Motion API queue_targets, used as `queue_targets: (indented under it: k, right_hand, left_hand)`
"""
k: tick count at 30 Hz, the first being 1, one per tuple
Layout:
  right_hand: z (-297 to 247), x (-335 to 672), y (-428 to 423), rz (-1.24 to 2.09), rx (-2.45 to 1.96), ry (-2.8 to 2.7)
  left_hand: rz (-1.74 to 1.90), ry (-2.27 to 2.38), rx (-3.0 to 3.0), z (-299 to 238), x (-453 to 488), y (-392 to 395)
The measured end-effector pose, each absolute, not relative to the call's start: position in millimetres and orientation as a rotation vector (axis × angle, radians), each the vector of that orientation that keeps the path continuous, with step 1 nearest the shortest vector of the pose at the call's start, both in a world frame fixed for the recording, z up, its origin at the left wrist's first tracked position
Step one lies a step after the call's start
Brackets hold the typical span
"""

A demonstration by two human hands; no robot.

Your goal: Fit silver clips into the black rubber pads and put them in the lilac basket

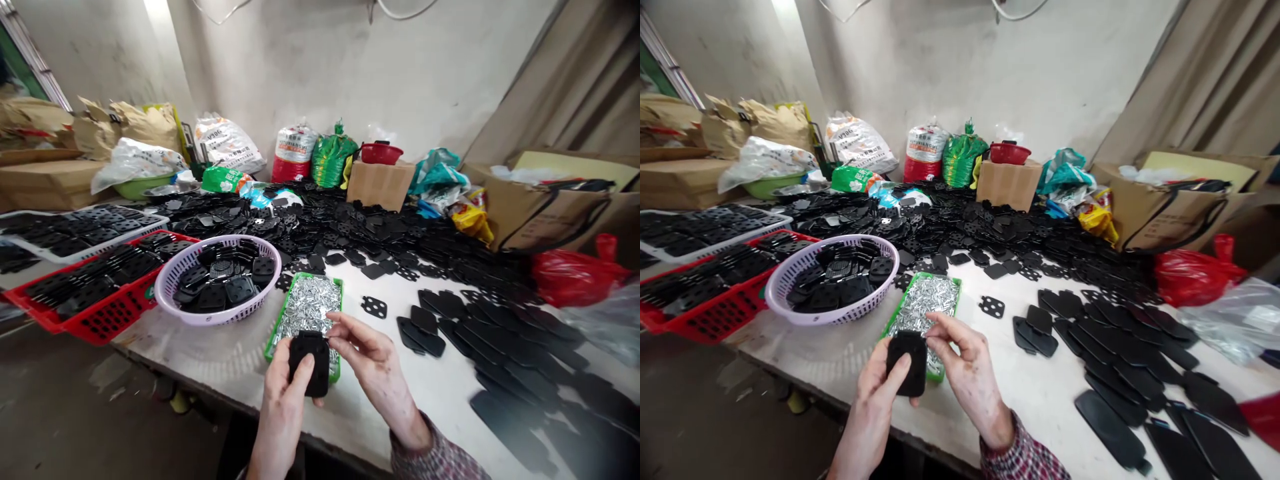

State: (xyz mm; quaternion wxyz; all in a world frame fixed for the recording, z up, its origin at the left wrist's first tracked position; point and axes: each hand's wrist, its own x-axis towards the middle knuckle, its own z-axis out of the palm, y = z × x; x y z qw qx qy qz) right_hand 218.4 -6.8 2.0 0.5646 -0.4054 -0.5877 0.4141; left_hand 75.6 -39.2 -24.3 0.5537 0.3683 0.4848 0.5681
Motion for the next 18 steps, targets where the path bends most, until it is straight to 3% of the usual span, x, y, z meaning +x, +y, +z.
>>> queue_targets:
  k: [18]
  right_hand:
    - [11,221,-14,0.621,-1.005,-1.645]
  left_hand:
    - [1.307,1.197,0.873,-33,74,-40]
